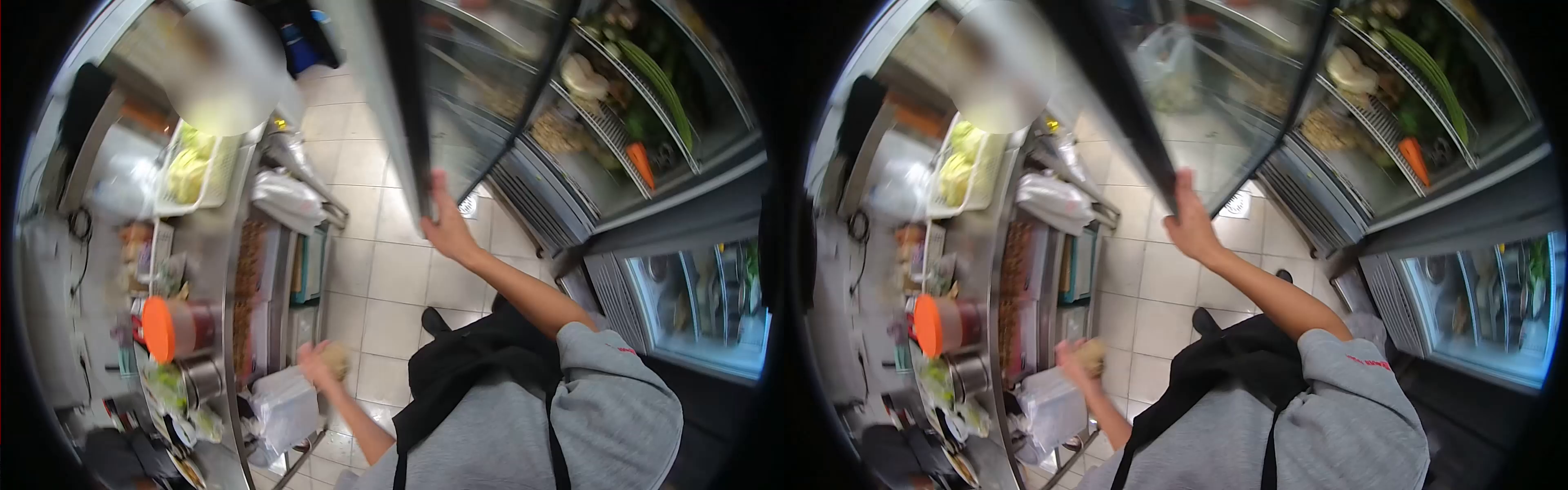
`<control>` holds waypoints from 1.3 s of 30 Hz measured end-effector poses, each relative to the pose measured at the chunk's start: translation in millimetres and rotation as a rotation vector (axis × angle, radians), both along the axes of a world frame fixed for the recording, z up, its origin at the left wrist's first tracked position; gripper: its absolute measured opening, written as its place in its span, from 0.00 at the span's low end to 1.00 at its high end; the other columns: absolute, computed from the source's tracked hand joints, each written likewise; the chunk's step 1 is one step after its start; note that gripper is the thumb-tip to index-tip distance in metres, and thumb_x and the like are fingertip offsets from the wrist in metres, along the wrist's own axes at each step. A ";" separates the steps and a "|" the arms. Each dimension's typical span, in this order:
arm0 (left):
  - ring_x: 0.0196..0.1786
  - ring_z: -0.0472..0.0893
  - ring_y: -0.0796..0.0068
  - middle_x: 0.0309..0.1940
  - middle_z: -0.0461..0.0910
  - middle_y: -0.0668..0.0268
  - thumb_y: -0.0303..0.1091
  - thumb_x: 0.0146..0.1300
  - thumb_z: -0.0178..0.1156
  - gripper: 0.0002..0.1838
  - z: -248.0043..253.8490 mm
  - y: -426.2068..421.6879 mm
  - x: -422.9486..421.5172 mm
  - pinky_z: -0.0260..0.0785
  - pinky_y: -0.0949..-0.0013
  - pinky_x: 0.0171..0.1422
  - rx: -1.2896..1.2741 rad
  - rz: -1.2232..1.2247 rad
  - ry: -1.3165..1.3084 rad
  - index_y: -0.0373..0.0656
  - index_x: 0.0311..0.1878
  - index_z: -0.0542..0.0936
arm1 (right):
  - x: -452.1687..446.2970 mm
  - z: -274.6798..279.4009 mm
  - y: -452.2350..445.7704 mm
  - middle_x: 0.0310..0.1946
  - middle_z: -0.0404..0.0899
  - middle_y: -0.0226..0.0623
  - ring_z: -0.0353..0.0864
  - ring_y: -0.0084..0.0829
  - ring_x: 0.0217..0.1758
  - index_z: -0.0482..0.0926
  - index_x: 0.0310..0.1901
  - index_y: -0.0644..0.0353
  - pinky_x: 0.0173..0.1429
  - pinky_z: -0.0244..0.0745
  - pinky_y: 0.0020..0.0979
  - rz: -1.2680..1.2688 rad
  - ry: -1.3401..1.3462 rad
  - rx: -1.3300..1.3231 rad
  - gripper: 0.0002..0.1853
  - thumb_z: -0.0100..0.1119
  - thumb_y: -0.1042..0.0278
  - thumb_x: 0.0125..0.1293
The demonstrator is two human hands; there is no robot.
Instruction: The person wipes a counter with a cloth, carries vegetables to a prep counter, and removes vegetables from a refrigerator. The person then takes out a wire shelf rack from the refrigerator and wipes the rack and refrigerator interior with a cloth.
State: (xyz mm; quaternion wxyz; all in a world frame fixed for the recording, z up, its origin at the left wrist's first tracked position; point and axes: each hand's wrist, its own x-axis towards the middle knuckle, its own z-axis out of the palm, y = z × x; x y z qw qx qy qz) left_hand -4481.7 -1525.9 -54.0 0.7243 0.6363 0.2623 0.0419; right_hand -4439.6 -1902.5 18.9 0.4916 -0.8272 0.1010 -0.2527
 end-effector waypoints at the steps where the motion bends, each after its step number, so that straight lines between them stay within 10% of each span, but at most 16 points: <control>1: 0.30 0.77 0.70 0.29 0.75 0.58 0.40 0.59 0.51 0.15 0.6 -73.0 2.6 0.72 0.68 0.34 0.067 -0.183 0.232 0.40 0.44 0.72 | -5.2 5.6 -12.6 0.66 0.40 0.49 0.44 0.42 0.69 0.40 0.65 0.62 0.65 0.51 0.32 0.053 0.076 -0.046 0.41 0.47 0.78 0.49; 5: 0.25 0.71 0.81 0.25 0.75 0.67 0.42 0.60 0.54 0.16 -2.1 -297.5 -0.1 0.64 0.77 0.29 0.136 -0.909 0.192 0.37 0.39 0.76 | -48.1 -28.5 -96.2 0.63 0.50 0.50 0.49 0.43 0.67 0.54 0.61 0.64 0.67 0.46 0.32 0.057 0.231 0.065 0.33 0.47 0.73 0.50; 13: 0.15 0.64 0.86 0.12 0.70 0.71 0.50 0.51 0.61 0.22 -98.6 -586.6 35.2 0.56 0.79 0.20 0.276 -1.300 0.126 0.37 0.25 0.74 | -184.2 -255.4 -392.6 0.59 0.53 0.61 0.58 0.55 0.59 0.58 0.60 0.62 0.62 0.55 0.41 -0.684 0.859 -0.058 0.33 0.55 0.60 0.52; 19: 0.21 0.72 0.76 0.16 0.73 0.63 0.51 0.47 0.64 0.24 -202.5 -749.6 66.4 0.65 0.72 0.28 0.333 -1.414 -0.240 0.35 0.28 0.74 | -174.4 -339.1 -599.6 0.56 0.58 0.61 0.60 0.55 0.58 0.60 0.57 0.66 0.61 0.55 0.42 -1.251 0.171 -0.289 0.33 0.55 0.51 0.55; 23: 0.28 0.77 0.70 0.25 0.78 0.61 0.48 0.45 0.65 0.24 -229.2 -836.8 79.0 0.67 0.70 0.36 0.268 -1.442 -0.652 0.35 0.36 0.75 | -127.3 -287.6 -649.0 0.39 0.73 0.47 0.69 0.41 0.47 0.70 0.41 0.67 0.50 0.62 0.40 -0.935 -0.020 -0.791 0.25 0.61 0.53 0.51; 25: 0.32 0.78 0.69 0.27 0.78 0.60 0.48 0.45 0.66 0.25 -225.0 -858.6 85.6 0.68 0.69 0.38 0.270 -1.438 -0.694 0.36 0.39 0.75 | -100.5 -244.0 -645.3 0.36 0.73 0.40 0.71 0.36 0.39 0.71 0.38 0.66 0.46 0.64 0.40 -0.859 0.289 -0.265 0.22 0.61 0.55 0.51; 29: 0.34 0.78 0.68 0.31 0.78 0.60 0.48 0.48 0.63 0.26 -236.6 -891.3 100.3 0.68 0.70 0.39 0.277 -1.476 -0.742 0.37 0.43 0.74 | -67.8 -297.1 -711.4 0.50 0.69 0.42 0.69 0.43 0.49 0.66 0.51 0.59 0.48 0.68 0.39 -1.195 0.111 -0.700 0.28 0.59 0.53 0.50; 33: 0.34 0.76 0.72 0.34 0.77 0.61 0.48 0.52 0.61 0.25 -240.6 -901.8 86.6 0.67 0.72 0.38 0.152 -1.570 -0.627 0.36 0.44 0.73 | -96.8 -287.2 -722.2 0.39 0.75 0.47 0.71 0.43 0.43 0.72 0.43 0.61 0.47 0.65 0.42 -1.295 0.053 -0.669 0.19 0.55 0.58 0.52; 39: 0.37 0.73 0.83 0.33 0.76 0.68 0.46 0.58 0.55 0.22 -258.2 -908.3 64.3 0.65 0.78 0.40 -0.171 -1.673 -0.242 0.37 0.46 0.71 | -117.2 -279.8 -699.0 0.29 0.71 0.35 0.68 0.29 0.31 0.71 0.34 0.59 0.35 0.64 0.31 -0.797 -0.826 0.102 0.12 0.57 0.61 0.53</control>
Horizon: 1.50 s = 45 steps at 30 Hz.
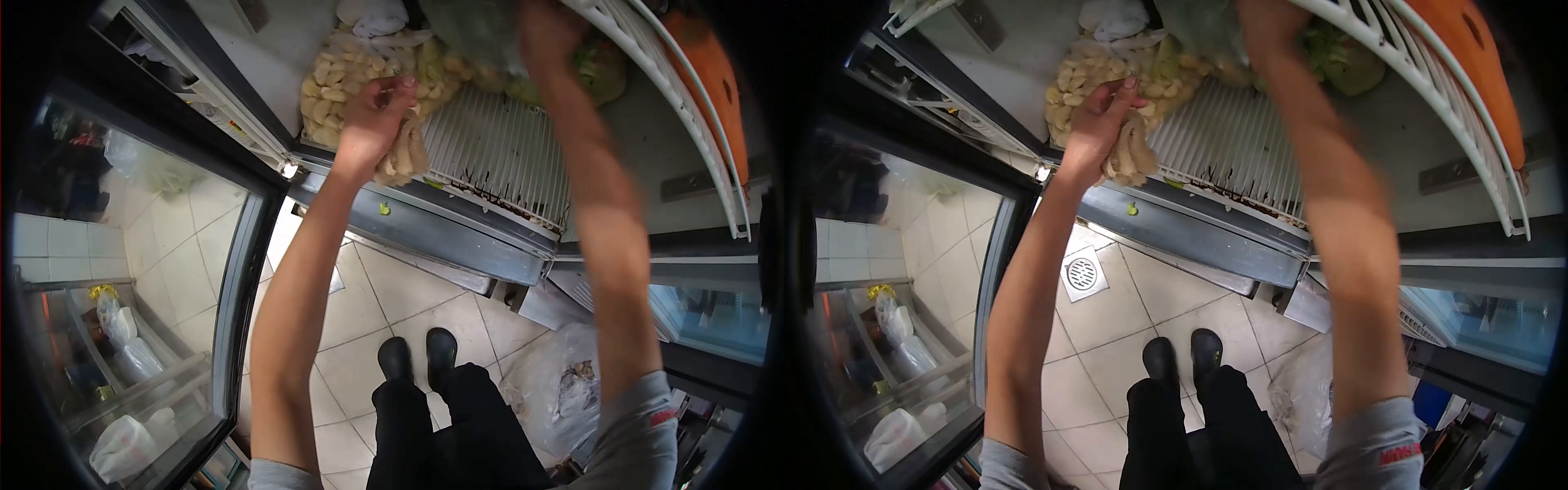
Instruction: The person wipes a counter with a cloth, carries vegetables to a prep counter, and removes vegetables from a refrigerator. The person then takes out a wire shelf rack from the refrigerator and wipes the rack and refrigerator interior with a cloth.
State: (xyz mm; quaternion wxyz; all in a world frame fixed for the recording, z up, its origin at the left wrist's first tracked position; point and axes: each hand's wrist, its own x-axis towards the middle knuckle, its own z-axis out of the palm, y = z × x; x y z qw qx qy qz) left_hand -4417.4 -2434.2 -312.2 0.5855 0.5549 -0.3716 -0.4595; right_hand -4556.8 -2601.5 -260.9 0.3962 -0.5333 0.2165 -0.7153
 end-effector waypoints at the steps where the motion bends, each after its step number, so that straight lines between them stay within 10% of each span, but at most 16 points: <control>1: 0.45 0.72 0.78 0.41 0.74 0.64 0.55 0.59 0.51 0.30 2.8 1.8 -2.7 0.66 0.74 0.44 -0.018 -0.071 0.073 0.37 0.54 0.66 | -2.7 10.5 25.8 0.24 0.71 0.32 0.68 0.25 0.26 0.71 0.30 0.59 0.30 0.64 0.28 0.142 -0.237 -0.020 0.11 0.59 0.61 0.52; 2: 0.45 0.72 0.78 0.41 0.74 0.64 0.55 0.59 0.51 0.30 9.5 6.5 -10.0 0.66 0.74 0.44 -0.019 -0.064 0.075 0.37 0.54 0.66 | -6.2 22.2 55.1 0.20 0.71 0.28 0.68 0.21 0.21 0.72 0.27 0.59 0.25 0.64 0.25 0.287 -0.474 -0.039 0.10 0.60 0.62 0.52; 3: 0.46 0.71 0.77 0.45 0.72 0.62 0.59 0.57 0.48 0.34 17.9 15.4 -22.1 0.66 0.73 0.47 0.058 -0.070 0.371 0.38 0.56 0.64 | -18.6 36.4 109.9 0.30 0.73 0.30 0.70 0.21 0.31 0.71 0.35 0.62 0.38 0.67 0.22 -0.217 0.061 0.022 0.08 0.53 0.82 0.53; 4: 0.47 0.69 0.75 0.48 0.69 0.61 0.63 0.56 0.46 0.38 25.6 26.4 -35.3 0.65 0.71 0.51 0.136 -0.071 0.664 0.39 0.59 0.61 | -32.4 31.6 137.6 0.26 0.69 0.27 0.69 0.19 0.29 0.67 0.29 0.60 0.35 0.66 0.22 -0.260 0.006 0.197 0.07 0.52 0.83 0.51; 7: 0.62 0.59 0.69 0.62 0.55 0.62 0.68 0.55 0.39 0.44 18.7 85.9 -74.7 0.55 0.67 0.63 0.018 -0.034 0.669 0.42 0.65 0.50 | -44.6 43.0 227.4 0.18 0.57 0.22 0.54 0.14 0.20 0.58 0.18 0.55 0.25 0.54 0.18 -0.193 0.062 0.313 0.13 0.48 0.85 0.43; 13: 0.52 0.71 0.61 0.52 0.68 0.57 0.58 0.45 0.56 0.42 14.6 251.3 -113.0 0.65 0.61 0.55 0.153 0.272 0.997 0.40 0.59 0.60 | -69.6 95.4 335.9 0.18 0.62 0.23 0.58 0.14 0.21 0.61 0.19 0.57 0.27 0.55 0.16 0.226 0.587 0.592 0.13 0.53 0.85 0.45; 17: 0.51 0.71 0.62 0.51 0.69 0.57 0.58 0.45 0.56 0.40 73.8 285.5 -100.1 0.66 0.60 0.54 0.118 0.391 0.918 0.40 0.57 0.62 | -104.9 156.5 330.1 0.21 0.68 0.26 0.64 0.17 0.22 0.69 0.24 0.61 0.27 0.60 0.19 0.292 0.731 0.049 0.09 0.60 0.73 0.52; 20: 0.47 0.73 0.63 0.47 0.72 0.58 0.57 0.42 0.59 0.41 88.9 299.9 -96.6 0.68 0.64 0.51 0.047 0.401 0.950 0.37 0.54 0.65 | -122.2 133.6 294.1 0.25 0.72 0.28 0.67 0.18 0.27 0.72 0.35 0.63 0.31 0.63 0.19 -0.008 0.482 0.457 0.09 0.56 0.67 0.57; 27: 0.46 0.74 0.64 0.46 0.72 0.59 0.58 0.43 0.56 0.39 37.5 389.2 -142.4 0.68 0.63 0.49 0.049 0.479 1.061 0.39 0.54 0.66 | -152.0 53.6 383.9 0.62 0.53 0.38 0.50 0.31 0.65 0.48 0.64 0.59 0.65 0.49 0.33 1.043 0.429 1.236 0.43 0.34 0.31 0.56; 34: 0.48 0.72 0.58 0.49 0.70 0.55 0.59 0.49 0.48 0.37 163.3 567.0 -202.3 0.65 0.56 0.53 0.102 0.965 1.116 0.41 0.57 0.63 | -121.8 151.8 497.7 0.65 0.45 0.44 0.47 0.36 0.67 0.38 0.65 0.59 0.66 0.47 0.34 1.563 0.764 0.742 0.47 0.46 0.36 0.55; 39: 0.50 0.72 0.56 0.51 0.69 0.56 0.61 0.52 0.44 0.37 237.1 660.9 -234.7 0.64 0.54 0.56 -0.220 1.344 1.072 0.42 0.58 0.63 | -77.0 183.2 507.5 0.60 0.59 0.47 0.59 0.35 0.63 0.51 0.63 0.61 0.54 0.60 0.26 1.624 1.134 0.505 0.41 0.58 0.48 0.54; 45: 0.50 0.70 0.61 0.49 0.69 0.62 0.62 0.53 0.42 0.33 273.8 745.1 -228.8 0.65 0.57 0.53 -0.630 1.995 0.512 0.47 0.55 0.65 | -21.9 228.4 509.9 0.58 0.62 0.47 0.67 0.39 0.55 0.59 0.60 0.61 0.54 0.65 0.32 1.536 1.384 0.030 0.34 0.60 0.56 0.54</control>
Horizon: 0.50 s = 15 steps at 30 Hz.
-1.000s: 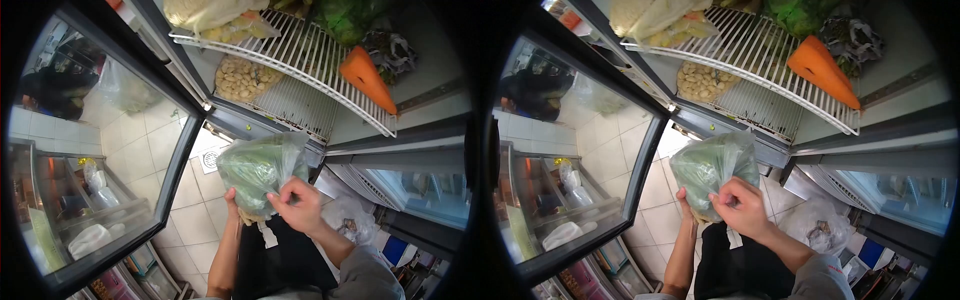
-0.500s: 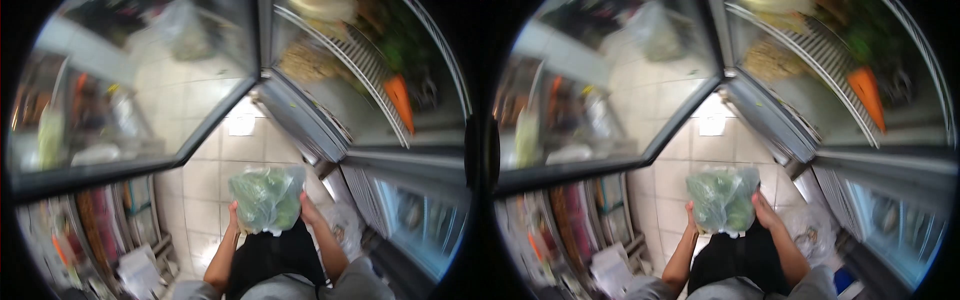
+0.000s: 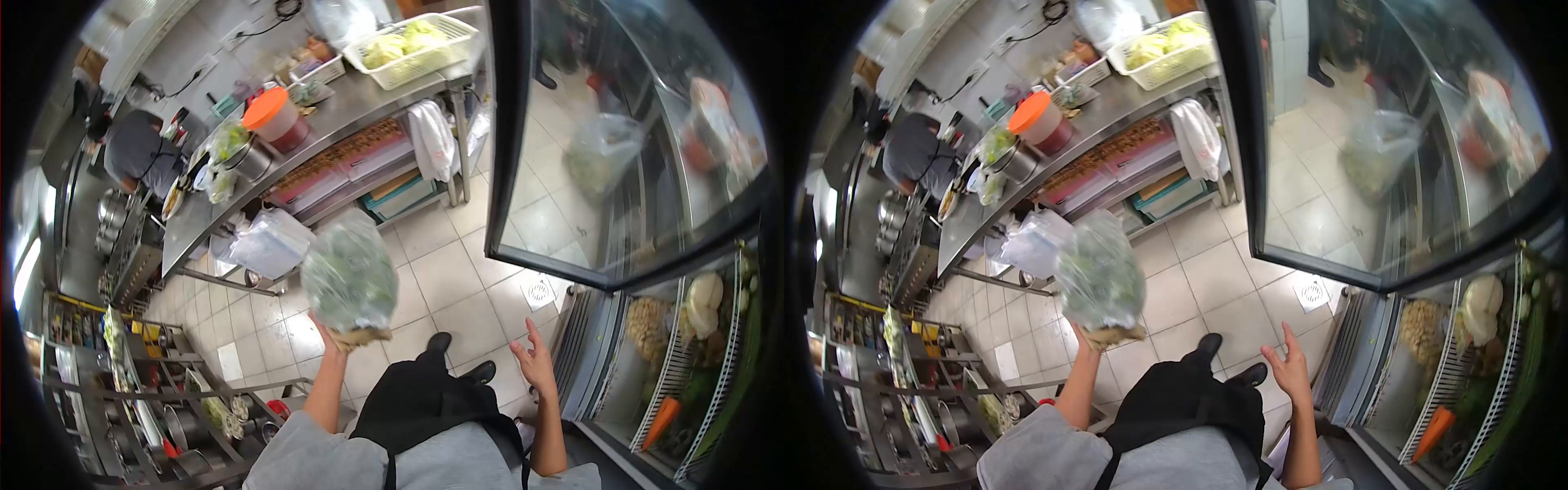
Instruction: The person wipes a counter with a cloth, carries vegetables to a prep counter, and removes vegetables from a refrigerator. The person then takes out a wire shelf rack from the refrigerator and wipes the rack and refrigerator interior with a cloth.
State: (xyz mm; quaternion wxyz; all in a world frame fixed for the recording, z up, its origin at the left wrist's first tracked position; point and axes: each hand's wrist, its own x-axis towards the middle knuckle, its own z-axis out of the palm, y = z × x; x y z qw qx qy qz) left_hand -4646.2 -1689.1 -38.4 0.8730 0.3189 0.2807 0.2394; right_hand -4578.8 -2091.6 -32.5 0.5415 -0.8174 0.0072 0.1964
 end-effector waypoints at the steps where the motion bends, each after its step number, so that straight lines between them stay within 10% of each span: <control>1: 0.50 0.69 0.61 0.49 0.68 0.63 0.63 0.53 0.43 0.33 18.6 8.8 11.6 0.65 0.58 0.52 0.013 0.066 -0.031 0.48 0.55 0.65 | 9.3 6.8 9.4 0.58 0.62 0.47 0.67 0.39 0.55 0.59 0.60 0.61 0.54 0.65 0.32 0.016 -0.016 -0.009 0.34 0.60 0.56 0.54; 15: 0.64 0.54 0.47 0.63 0.53 0.55 0.71 0.50 0.29 0.46 108.2 144.5 334.7 0.49 0.45 0.64 -0.228 -0.184 -0.142 0.44 0.64 0.53 | 91.3 60.7 169.2 0.52 0.68 0.50 0.65 0.44 0.57 0.65 0.56 0.62 0.59 0.60 0.35 -0.134 -0.187 0.135 0.30 0.51 0.48 0.57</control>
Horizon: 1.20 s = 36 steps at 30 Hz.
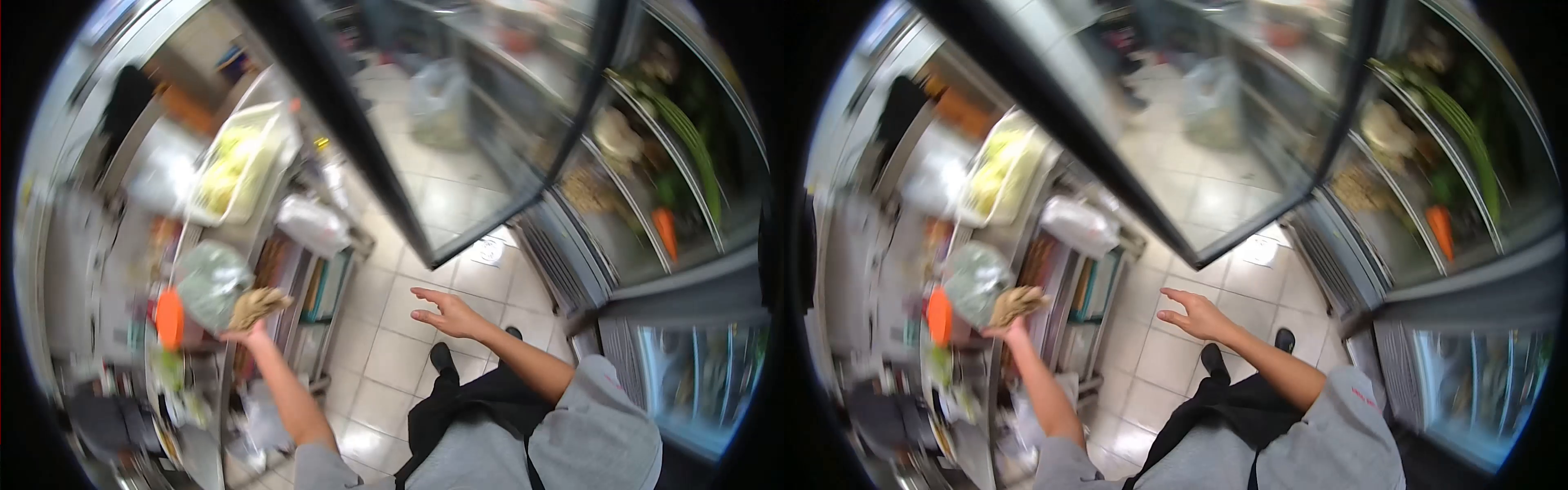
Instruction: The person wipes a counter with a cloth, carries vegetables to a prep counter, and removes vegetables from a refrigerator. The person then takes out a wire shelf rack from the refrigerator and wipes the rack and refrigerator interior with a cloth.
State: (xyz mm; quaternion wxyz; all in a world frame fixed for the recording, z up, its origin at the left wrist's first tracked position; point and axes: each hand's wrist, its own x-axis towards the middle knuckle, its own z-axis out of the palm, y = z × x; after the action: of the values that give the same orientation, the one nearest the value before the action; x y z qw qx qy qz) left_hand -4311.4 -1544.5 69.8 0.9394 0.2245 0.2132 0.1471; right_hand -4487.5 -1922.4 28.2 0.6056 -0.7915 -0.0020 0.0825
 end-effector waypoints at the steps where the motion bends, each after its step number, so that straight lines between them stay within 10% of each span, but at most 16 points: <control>1: 0.63 0.54 0.46 0.63 0.53 0.54 0.71 0.50 0.29 0.47 12.4 -6.3 19.7 0.49 0.44 0.64 0.008 0.015 -0.032 0.43 0.64 0.53 | -4.8 -14.5 -7.9 0.49 0.71 0.50 0.69 0.44 0.54 0.66 0.54 0.61 0.57 0.63 0.35 -0.064 0.019 -0.030 0.31 0.50 0.45 0.57; 9: 0.61 0.62 0.56 0.62 0.58 0.58 0.72 0.49 0.40 0.49 -28.7 106.3 173.0 0.53 0.51 0.63 0.536 0.036 0.227 0.39 0.63 0.55 | -123.4 -116.1 -97.8 0.41 0.76 0.48 0.75 0.43 0.45 0.72 0.50 0.59 0.49 0.69 0.35 -0.414 0.383 -0.261 0.26 0.55 0.48 0.54; 15: 0.51 0.71 0.60 0.49 0.70 0.55 0.66 0.52 0.45 0.42 -53.5 117.1 103.6 0.62 0.61 0.55 0.800 -0.094 0.435 0.31 0.52 0.67 | -180.4 -181.3 -213.3 0.42 0.74 0.52 0.73 0.47 0.47 0.73 0.46 0.64 0.53 0.67 0.38 -0.717 0.556 -0.411 0.26 0.56 0.51 0.51; 18: 0.33 0.75 0.70 0.28 0.73 0.62 0.56 0.55 0.51 0.26 -106.4 -7.5 -25.2 0.67 0.69 0.38 1.112 -0.135 0.354 0.37 0.32 0.73 | -152.2 -219.0 -309.7 0.46 0.71 0.53 0.69 0.48 0.51 0.73 0.46 0.67 0.56 0.63 0.38 -0.898 0.301 -0.548 0.23 0.57 0.59 0.52; 19: 0.27 0.71 0.75 0.20 0.66 0.68 0.50 0.57 0.52 0.19 -116.4 -52.8 -71.9 0.63 0.74 0.29 0.765 -0.679 0.177 0.42 0.26 0.69 | -129.9 -223.8 -346.3 0.47 0.71 0.53 0.68 0.48 0.53 0.72 0.46 0.68 0.57 0.63 0.38 -0.947 0.253 -0.530 0.22 0.57 0.61 0.52; 21: 0.31 0.72 0.76 0.25 0.75 0.63 0.43 0.59 0.46 0.16 -224.9 -127.4 -138.4 0.61 0.72 0.30 1.341 -0.360 0.444 0.39 0.36 0.74 | -87.9 -248.1 -424.3 0.49 0.68 0.53 0.66 0.48 0.55 0.70 0.48 0.68 0.57 0.62 0.38 -0.933 0.154 -0.748 0.21 0.55 0.65 0.54; 25: 0.34 0.75 0.77 0.32 0.78 0.66 0.36 0.58 0.52 0.14 -321.4 -378.7 -200.0 0.65 0.76 0.38 1.328 -0.994 0.451 0.37 0.42 0.75 | -1.0 -305.2 -569.3 0.53 0.64 0.53 0.61 0.48 0.58 0.63 0.55 0.66 0.61 0.57 0.39 -0.976 -0.164 -0.988 0.23 0.51 0.68 0.58; 28: 0.38 0.76 0.79 0.33 0.78 0.62 0.32 0.56 0.58 0.12 -362.1 -526.7 -197.8 0.65 0.76 0.46 1.149 -1.234 0.095 0.34 0.40 0.75 | 49.0 -315.3 -628.0 0.55 0.61 0.57 0.64 0.50 0.56 0.57 0.58 0.67 0.58 0.62 0.39 -1.112 -0.203 -0.906 0.38 0.63 0.61 0.48; 32: 0.21 0.69 0.83 0.30 0.78 0.65 0.33 0.55 0.58 0.10 -355.7 -667.0 -158.3 0.62 0.76 0.26 1.277 -1.165 -0.387 0.36 0.38 0.76 | 62.4 -305.4 -636.3 0.54 0.63 0.55 0.66 0.51 0.55 0.47 0.63 0.54 0.55 0.64 0.42 -1.179 0.275 -0.932 0.53 0.67 0.45 0.37; 36: 0.23 0.75 0.67 0.33 0.78 0.59 0.33 0.54 0.56 0.10 -361.7 -754.5 -114.5 0.66 0.70 0.30 1.474 -1.046 -0.707 0.41 0.39 0.76 | 57.5 -330.4 -653.1 0.45 0.73 0.51 0.73 0.49 0.47 0.46 0.62 0.47 0.48 0.68 0.43 -1.179 0.091 -0.947 0.46 0.61 0.47 0.43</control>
State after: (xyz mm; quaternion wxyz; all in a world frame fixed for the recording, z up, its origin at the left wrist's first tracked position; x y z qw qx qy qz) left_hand -4426.0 -2299.0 -291.9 0.5196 0.7660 -0.3540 -0.1336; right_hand -4430.0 -2575.4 -302.1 0.1440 -0.8329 0.4822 -0.2303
